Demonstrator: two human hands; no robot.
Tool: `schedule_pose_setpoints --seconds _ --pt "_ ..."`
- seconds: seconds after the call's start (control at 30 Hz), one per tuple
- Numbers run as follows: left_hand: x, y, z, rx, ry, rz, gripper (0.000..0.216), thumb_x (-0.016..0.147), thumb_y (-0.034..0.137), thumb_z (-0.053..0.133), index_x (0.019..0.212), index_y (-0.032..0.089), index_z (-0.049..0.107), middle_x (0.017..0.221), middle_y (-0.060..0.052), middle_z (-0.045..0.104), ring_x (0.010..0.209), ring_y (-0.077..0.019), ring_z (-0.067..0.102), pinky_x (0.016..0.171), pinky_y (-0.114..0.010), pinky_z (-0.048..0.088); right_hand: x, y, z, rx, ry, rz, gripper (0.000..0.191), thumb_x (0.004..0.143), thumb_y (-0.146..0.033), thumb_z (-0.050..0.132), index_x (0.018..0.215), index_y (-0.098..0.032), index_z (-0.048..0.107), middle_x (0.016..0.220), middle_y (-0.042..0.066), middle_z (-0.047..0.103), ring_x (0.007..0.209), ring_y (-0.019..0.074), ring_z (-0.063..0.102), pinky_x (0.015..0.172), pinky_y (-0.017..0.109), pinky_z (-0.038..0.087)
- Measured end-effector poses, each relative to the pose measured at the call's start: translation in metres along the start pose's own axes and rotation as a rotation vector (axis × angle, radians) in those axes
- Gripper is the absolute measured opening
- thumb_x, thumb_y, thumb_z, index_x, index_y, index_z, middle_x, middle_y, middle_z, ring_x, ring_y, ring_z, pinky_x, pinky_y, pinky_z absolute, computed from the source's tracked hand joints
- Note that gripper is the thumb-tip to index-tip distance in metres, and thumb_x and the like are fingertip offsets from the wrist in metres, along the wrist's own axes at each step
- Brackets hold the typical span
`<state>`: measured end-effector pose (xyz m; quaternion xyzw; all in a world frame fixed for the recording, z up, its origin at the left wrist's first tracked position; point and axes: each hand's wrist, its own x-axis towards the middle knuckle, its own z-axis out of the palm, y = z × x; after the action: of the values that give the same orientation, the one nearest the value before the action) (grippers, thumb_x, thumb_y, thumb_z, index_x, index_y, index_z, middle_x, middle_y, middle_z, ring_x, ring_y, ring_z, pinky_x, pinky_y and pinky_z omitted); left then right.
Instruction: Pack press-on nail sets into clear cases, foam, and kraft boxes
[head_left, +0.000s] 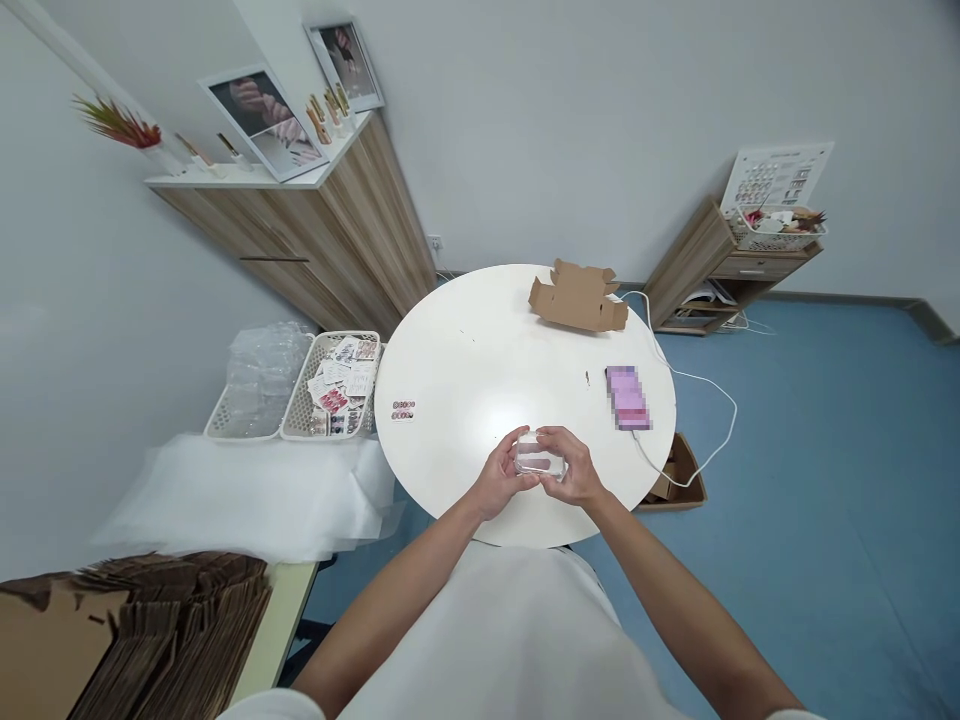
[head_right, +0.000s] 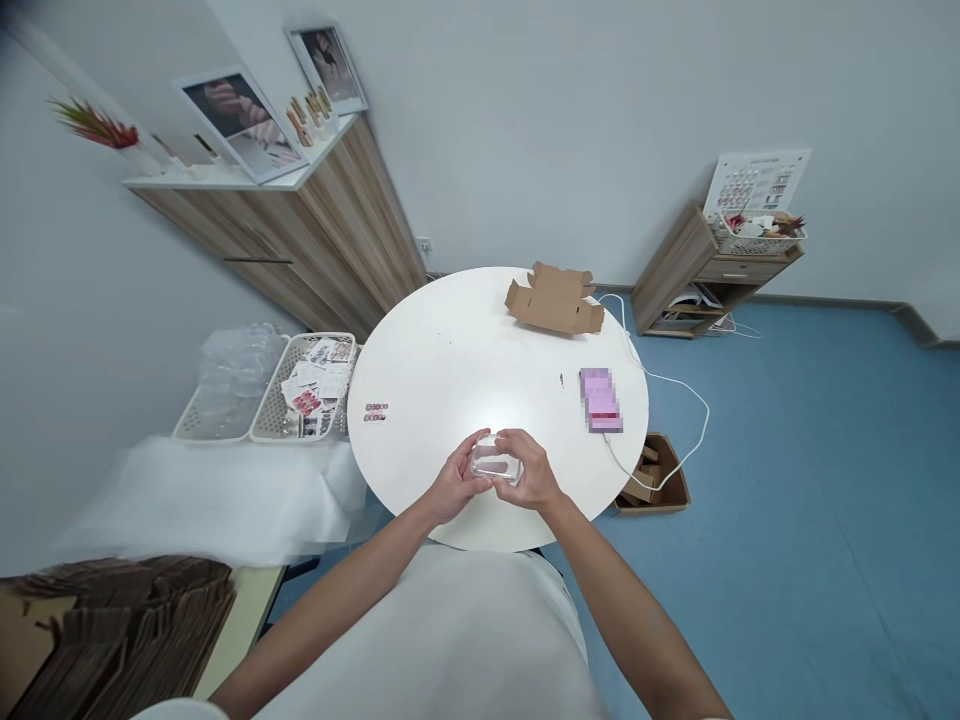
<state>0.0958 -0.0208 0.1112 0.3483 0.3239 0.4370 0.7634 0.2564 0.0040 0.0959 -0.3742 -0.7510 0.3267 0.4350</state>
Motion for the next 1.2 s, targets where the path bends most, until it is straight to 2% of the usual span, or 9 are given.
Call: schedule_pose_setpoints --seconds 0.2,0.3,0.43,0.5,0.6,0.7,0.9,1.07,1.2 --pt "0.006 0.005 -0.003 -0.006 0.002 -0.020 0.073 0.062 0.021 0.071 0.124 0.028 0.035 0.118 -0.009 0.048 0.101 -0.0223 0.052 0.087 -0.040 0.039 0.004 0.004 0.007 -0.014 0.050 0.015 0.042 0.065 -0.041 0.055 0.102 -0.022 0.047 0.103 0.010 0.052 0.097 0.0249 0.050 0.073 0.042 0.047" --pt "0.006 0.007 -0.002 0.014 -0.009 -0.021 0.072 0.062 0.021 0.071 0.124 0.027 0.035 0.117 -0.009 0.048 0.103 -0.0224 0.051 0.087 -0.040 0.039 0.001 0.002 0.010 -0.008 0.070 0.082 0.042 0.066 -0.046 0.052 0.101 -0.022 0.047 0.103 0.010 0.052 0.098 0.0253 0.050 0.076 0.043 0.045" --pt "0.002 0.008 0.003 0.041 -0.011 0.000 0.072 0.061 0.022 0.071 0.124 0.028 0.036 0.119 -0.009 0.047 0.106 -0.0238 0.049 0.085 -0.039 0.041 0.000 -0.005 0.008 0.049 0.111 0.210 0.043 0.071 -0.054 0.044 0.099 -0.021 0.048 0.101 0.010 0.053 0.089 0.0230 0.054 0.074 0.040 0.046" --pt "0.000 0.010 0.003 0.049 -0.003 0.002 0.073 0.062 0.022 0.070 0.125 0.029 0.035 0.121 -0.009 0.046 0.107 -0.0249 0.048 0.085 -0.039 0.041 0.004 -0.010 0.002 0.063 0.069 0.235 0.044 0.070 -0.055 0.046 0.098 -0.021 0.049 0.099 0.009 0.054 0.087 0.0224 0.054 0.074 0.038 0.046" --pt "-0.002 0.015 -0.002 0.073 -0.004 -0.022 0.078 0.063 0.021 0.070 0.129 0.032 0.028 0.123 -0.010 0.045 0.107 -0.0253 0.049 0.086 -0.040 0.041 0.015 -0.014 -0.010 0.139 -0.022 0.273 0.042 0.071 -0.053 0.049 0.096 -0.020 0.051 0.093 0.007 0.057 0.084 0.0207 0.056 0.074 0.036 0.045" --pt "-0.002 0.019 -0.009 0.116 0.037 -0.073 0.078 0.065 0.022 0.068 0.130 0.031 0.025 0.115 -0.011 0.050 0.102 -0.0241 0.053 0.085 -0.042 0.040 0.024 -0.015 -0.019 0.260 -0.010 0.396 0.038 0.079 -0.051 0.040 0.094 -0.019 0.052 0.088 0.006 0.058 0.079 0.0174 0.058 0.072 0.033 0.046" --pt "-0.009 0.009 -0.020 0.236 0.237 -0.155 0.043 0.069 0.029 0.063 0.110 0.022 0.051 0.105 -0.008 0.051 0.087 -0.0179 0.059 0.077 -0.033 0.046 0.027 -0.013 -0.019 0.236 -0.036 0.610 0.035 0.079 -0.047 0.039 0.086 -0.018 0.058 0.082 0.004 0.057 0.071 0.0137 0.056 0.065 0.029 0.046" --pt "-0.019 0.002 -0.031 0.282 0.301 -0.147 0.039 0.068 0.026 0.062 0.105 0.020 0.055 0.087 -0.003 0.051 0.075 -0.0127 0.059 0.071 -0.029 0.048 0.023 -0.011 -0.018 0.304 0.060 0.676 0.027 0.074 -0.039 0.048 0.090 -0.019 0.056 0.065 -0.002 0.051 0.058 0.0103 0.049 0.060 0.027 0.043" --pt "-0.022 0.004 -0.038 0.273 0.304 -0.103 0.042 0.066 0.028 0.064 0.105 0.020 0.052 0.085 -0.002 0.052 0.073 -0.0137 0.060 0.070 -0.031 0.049 0.020 -0.008 -0.021 0.366 0.132 0.729 0.031 0.070 -0.035 0.051 0.098 -0.021 0.052 0.072 -0.001 0.053 0.057 0.0097 0.050 0.058 0.027 0.044"
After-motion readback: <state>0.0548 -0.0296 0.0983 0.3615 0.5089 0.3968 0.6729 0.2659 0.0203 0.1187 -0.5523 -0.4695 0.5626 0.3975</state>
